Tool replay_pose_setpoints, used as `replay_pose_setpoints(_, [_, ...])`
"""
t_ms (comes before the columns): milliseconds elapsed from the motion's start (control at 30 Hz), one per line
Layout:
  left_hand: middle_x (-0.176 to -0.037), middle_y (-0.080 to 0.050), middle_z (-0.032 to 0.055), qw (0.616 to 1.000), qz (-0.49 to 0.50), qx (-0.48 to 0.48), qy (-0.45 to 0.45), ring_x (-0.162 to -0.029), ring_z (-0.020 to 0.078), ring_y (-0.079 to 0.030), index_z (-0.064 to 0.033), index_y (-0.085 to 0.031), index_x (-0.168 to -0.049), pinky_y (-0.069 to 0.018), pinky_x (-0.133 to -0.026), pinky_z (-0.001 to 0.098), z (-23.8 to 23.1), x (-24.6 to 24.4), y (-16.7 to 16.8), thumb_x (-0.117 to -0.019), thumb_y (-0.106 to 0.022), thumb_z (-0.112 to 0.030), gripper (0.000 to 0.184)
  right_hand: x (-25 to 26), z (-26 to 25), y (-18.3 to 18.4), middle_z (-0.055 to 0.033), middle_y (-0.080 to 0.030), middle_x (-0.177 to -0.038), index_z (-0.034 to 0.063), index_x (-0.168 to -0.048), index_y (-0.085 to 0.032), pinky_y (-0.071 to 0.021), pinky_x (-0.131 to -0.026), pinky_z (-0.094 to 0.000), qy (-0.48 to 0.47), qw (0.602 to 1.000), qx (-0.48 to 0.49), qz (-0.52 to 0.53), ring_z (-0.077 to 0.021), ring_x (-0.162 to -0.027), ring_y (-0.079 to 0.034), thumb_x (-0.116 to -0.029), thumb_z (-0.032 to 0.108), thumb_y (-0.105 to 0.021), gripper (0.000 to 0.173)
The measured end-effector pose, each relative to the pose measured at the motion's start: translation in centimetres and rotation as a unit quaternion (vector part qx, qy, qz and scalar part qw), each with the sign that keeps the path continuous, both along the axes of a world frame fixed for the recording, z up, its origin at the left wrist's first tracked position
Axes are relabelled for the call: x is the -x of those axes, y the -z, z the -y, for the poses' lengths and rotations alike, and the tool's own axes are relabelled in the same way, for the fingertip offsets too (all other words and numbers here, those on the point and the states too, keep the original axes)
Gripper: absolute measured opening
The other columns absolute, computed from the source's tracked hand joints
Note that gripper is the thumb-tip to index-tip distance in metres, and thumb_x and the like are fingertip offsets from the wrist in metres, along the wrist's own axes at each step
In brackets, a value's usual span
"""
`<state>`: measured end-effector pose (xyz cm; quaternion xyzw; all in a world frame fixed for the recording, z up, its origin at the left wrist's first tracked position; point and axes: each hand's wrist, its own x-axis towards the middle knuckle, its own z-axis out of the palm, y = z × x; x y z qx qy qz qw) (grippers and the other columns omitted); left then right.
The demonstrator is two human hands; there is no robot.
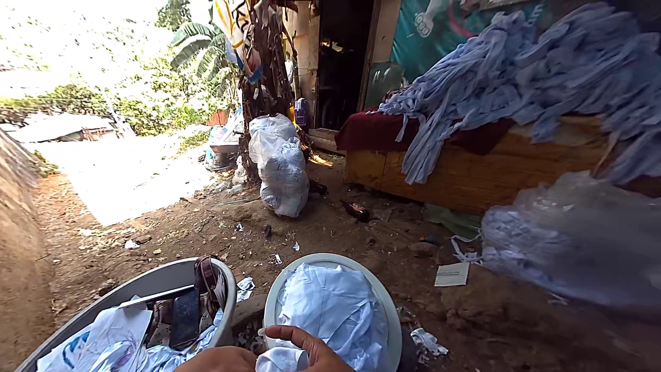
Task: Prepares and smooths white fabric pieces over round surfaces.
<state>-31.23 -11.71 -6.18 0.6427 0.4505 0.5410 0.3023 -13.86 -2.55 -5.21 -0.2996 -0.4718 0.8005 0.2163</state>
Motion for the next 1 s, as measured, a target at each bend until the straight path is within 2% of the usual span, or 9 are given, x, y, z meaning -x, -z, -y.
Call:
replay_pose_setpoints(67, [-0.122,-0.068,-0.0152,0.998,0.06,-0.003,-0.031,-0.107,0.0,-0.066,-0.0273,-0.065,-0.128,-0.0584,-0.089,0.0248,-0.7,0.9,-0.2,-0.0982,-0.063,-0.043,0.034,-1.0,0.2,-1.8,-0.0038,-0.061,-0.123,-0.0021,-0.137,-0.051,-0.0554,-0.086,-0.0209,-0.016,0.996,-0.091,-0.017,0.0009,-0.097,-0.064,-0.0909,-0.009,-0.063,0.048])
replay_pose_setpoints(167, [-0.143,-0.058,-0.01,0.989,0.096,0.013,0.113,-0.123,0.0029,-0.059,-0.0188,-0.043,-0.151,-0.0534,-0.1,0.0288,-2.7,0.7,1.7,-0.0928,-0.067,-0.052,0.071,-1.8,0.3,-4.1,-0.011,-0.064,-0.121,-0.0107,-0.13,-0.055,-0.0524,-0.091,-0.0219,-0.05,0.961,-0.263,-0.074,-0.0017,-0.101,-0.063,-0.0991,-0.002,-0.054,0.033])
replay_pose_setpoints(267, [-0.123,-0.07,-0.0181,0.973,0.11,0.039,0.2,-0.11,-0.0038,-0.065,-0.0316,-0.063,-0.135,-0.0549,-0.096,0.0215,-3.8,0.1,2.4,-0.0891,-0.076,-0.04,0.049,-3.0,-0.1,-6.1,-0.0214,-0.069,-0.112,-0.0119,-0.128,-0.06,-0.0545,-0.081,-0.0246,-0.027,0.881,-0.47,-0.046,-0.0096,-0.088,-0.067,-0.1013,-0.002,-0.051,0.03])
replay_pose_setpoints(367, [-0.09,-0.073,-0.0168,0.986,0.077,0.072,0.128,-0.082,-0.0078,-0.066,-0.0201,-0.074,-0.101,-0.0552,-0.076,0.0169,-3.7,0.3,0.7,-0.0892,-0.077,-0.026,0.014,-5.5,-1.5,-6.9,-0.0175,-0.071,-0.099,-0.0097,-0.131,-0.059,-0.0551,-0.072,-0.0218,0.015,0.832,-0.555,-0.019,-0.0071,-0.077,-0.065,-0.0996,0.0,-0.057,0.033])
replay_pose_setpoints(533, [-0.084,-0.068,-0.023,0.983,0.108,0.104,0.107,-0.076,-0.0115,-0.061,-0.0343,-0.07,-0.095,-0.0514,-0.07,0.0118,-4.2,1.5,0.4,-0.0894,-0.071,-0.047,0.014,-9.8,-2.8,-5.6,0.0002,-0.073,-0.104,-0.004,-0.129,-0.061,-0.0587,-0.082,-0.0192,0.113,0.869,-0.481,0.015,-0.0002,-0.091,-0.068,-0.0917,-0.001,-0.067,0.038])
replay_pose_setpoints(667, [-0.094,-0.072,-0.0181,0.971,0.189,0.097,0.111,-0.082,-0.0066,-0.066,-0.0351,-0.073,-0.1,-0.0561,-0.074,0.0152,-4.7,0.9,0.4,-0.0915,-0.072,-0.036,0.009,-10.9,-2.4,-4.5,0.0008,-0.072,-0.112,-0.0044,-0.128,-0.061,-0.0583,-0.088,-0.0207,0.153,0.873,-0.463,0.02,-0.0001,-0.098,-0.068,-0.0942,0.0,-0.066,0.034])
replay_pose_setpoints(800, [-0.084,-0.071,-0.009,0.959,0.244,0.142,0.009,-0.071,0.0022,-0.068,-0.0198,-0.065,-0.098,-0.06,-0.067,0.0233,-6.2,-0.2,-0.1,-0.0913,-0.067,-0.001,0.02,-11.1,-3.8,-3.3,0.0007,-0.072,-0.107,-0.0014,-0.128,-0.062,-0.0594,-0.083,-0.0226,0.203,0.885,-0.416,0.049,-0.0025,-0.093,-0.069,-0.0986,0.01,-0.064,0.031])
replay_pose_setpoints(900, [-0.095,-0.072,0.0025,0.958,0.211,0.185,-0.057,-0.077,0.0118,-0.072,-0.0053,-0.055,-0.123,-0.0626,-0.068,0.0301,-9.3,-0.8,0.6,-0.0915,-0.062,0.003,0.034,-10.7,-6.5,-1.1,-0.0039,-0.074,-0.098,-0.0007,-0.124,-0.064,-0.0608,-0.079,-0.0264,0.27,0.905,-0.313,0.102,-0.0081,-0.086,-0.071,-0.0935,0.006,-0.069,0.032])
replay_pose_setpoints(1000, [-0.105,-0.071,0.0126,0.956,0.157,0.238,-0.074,-0.081,0.0175,-0.072,-0.0039,-0.045,-0.143,-0.0622,-0.071,0.0332,-12.4,-1.0,2.6,-0.0986,-0.058,-0.001,0.047,-10.1,-9.9,2.7,-0.0097,-0.073,-0.096,-0.0033,-0.125,-0.062,-0.0595,-0.078,-0.029,0.317,0.903,-0.243,0.158,-0.0114,-0.083,-0.07,-0.092,0.002,-0.071,0.035])
